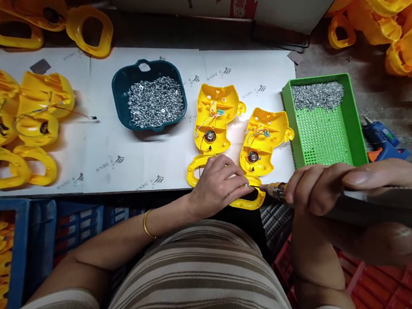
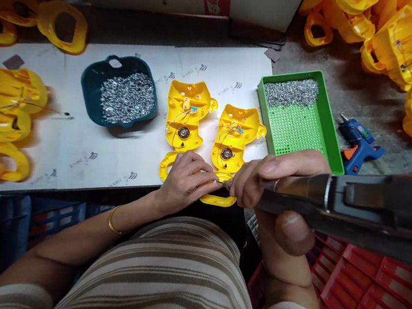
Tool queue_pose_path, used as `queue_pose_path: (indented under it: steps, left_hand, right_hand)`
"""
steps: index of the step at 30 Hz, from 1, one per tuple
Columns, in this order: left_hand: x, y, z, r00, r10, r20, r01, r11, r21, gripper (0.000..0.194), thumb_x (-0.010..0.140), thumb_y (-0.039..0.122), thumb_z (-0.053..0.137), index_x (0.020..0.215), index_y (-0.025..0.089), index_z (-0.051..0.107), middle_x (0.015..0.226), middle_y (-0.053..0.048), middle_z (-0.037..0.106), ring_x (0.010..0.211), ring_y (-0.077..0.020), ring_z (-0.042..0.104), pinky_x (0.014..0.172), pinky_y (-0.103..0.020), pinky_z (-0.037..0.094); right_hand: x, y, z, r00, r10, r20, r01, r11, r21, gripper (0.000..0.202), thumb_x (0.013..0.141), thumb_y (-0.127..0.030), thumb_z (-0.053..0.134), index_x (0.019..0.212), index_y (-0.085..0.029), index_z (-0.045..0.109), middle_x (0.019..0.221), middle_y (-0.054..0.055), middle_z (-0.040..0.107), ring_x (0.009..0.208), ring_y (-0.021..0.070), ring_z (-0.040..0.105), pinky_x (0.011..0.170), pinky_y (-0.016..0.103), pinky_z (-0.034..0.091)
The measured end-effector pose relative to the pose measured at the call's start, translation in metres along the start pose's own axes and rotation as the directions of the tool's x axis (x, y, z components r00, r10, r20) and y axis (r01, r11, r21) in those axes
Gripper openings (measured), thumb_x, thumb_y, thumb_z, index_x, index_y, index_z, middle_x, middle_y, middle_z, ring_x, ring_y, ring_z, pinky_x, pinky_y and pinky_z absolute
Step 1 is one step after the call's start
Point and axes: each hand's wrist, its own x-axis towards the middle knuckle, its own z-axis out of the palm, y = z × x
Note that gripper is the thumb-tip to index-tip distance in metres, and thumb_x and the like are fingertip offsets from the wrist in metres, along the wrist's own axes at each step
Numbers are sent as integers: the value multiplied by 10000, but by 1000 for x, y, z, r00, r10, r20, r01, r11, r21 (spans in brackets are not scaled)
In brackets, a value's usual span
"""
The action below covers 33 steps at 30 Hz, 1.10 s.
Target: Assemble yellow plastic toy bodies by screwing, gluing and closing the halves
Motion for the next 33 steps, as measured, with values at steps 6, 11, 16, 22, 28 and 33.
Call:
queue_pose_path:
  steps: [6, 11, 16, 22, 28, 33]
  left_hand:
    - [2, 1, 0, 1000, 12, -25, -13, 1000, -22, 225, 891, 355, 632, 773, 172, 689, 811, -29, 695, 818, -175, 500, 719, -333, 359]
    - [3, 0, 1, 1000, -5, -5, 4, 1000, -26, 254, 904, 360, 608, 759, 168, 690, 808, -40, 691, 818, -180, 493, 716, -334, 379]
    - [2, -1, 1, 999, -13, 48, 15, 999, -42, 232, 911, 329, 597, 781, 161, 692, 838, -56, 687, 844, -192, 479, 752, -341, 407]
    - [3, -2, 0, 995, 14, 103, -9, 999, -50, 197, 914, 288, 589, 814, 159, 699, 864, -69, 677, 855, -194, 475, 763, -340, 411]
    - [-2, -2, -1, 999, 17, -35, -15, 998, 56, 383, 838, 460, 665, 1057, 147, 680, 907, -75, 692, 854, -211, 509, 754, -346, 404]
    - [-14, 5, -1, 994, 103, -35, -96, 980, 173, 358, 878, 488, 601, 1028, 174, 684, 951, -74, 701, 890, -211, 562, 814, -354, 386]
  right_hand:
    - [2, 11, -3, 997, -21, 73, 20, 1000, 9, 222, 802, -438, 649, 947, -270, 657, 509, -48, 502, 384, 117, 492, 378, 262, 439]
    - [4, 15, -16, 975, 15, 221, -14, 1000, -6, 259, 823, -452, 626, 1013, -278, 651, 540, -28, 563, 438, 151, 570, 420, 298, 492]
    - [8, 18, -22, 959, 22, 281, -27, 1000, 14, 274, 832, -472, 643, 1032, -285, 659, 564, -35, 597, 463, 139, 601, 445, 284, 520]
    - [9, 19, -20, 961, 71, 269, -68, 997, -22, 216, 794, -366, 722, 999, -312, 681, 528, -49, 598, 437, 136, 590, 437, 273, 527]
    - [11, 18, -12, 985, -56, 164, 70, 994, -83, 274, 783, -503, 688, 955, -291, 661, 462, -67, 510, 359, 117, 500, 367, 250, 447]
    - [18, 31, -13, 990, -131, 57, 140, 973, -183, 242, 771, -545, 666, 882, -333, 636, 448, -64, 479, 353, 124, 466, 374, 274, 406]
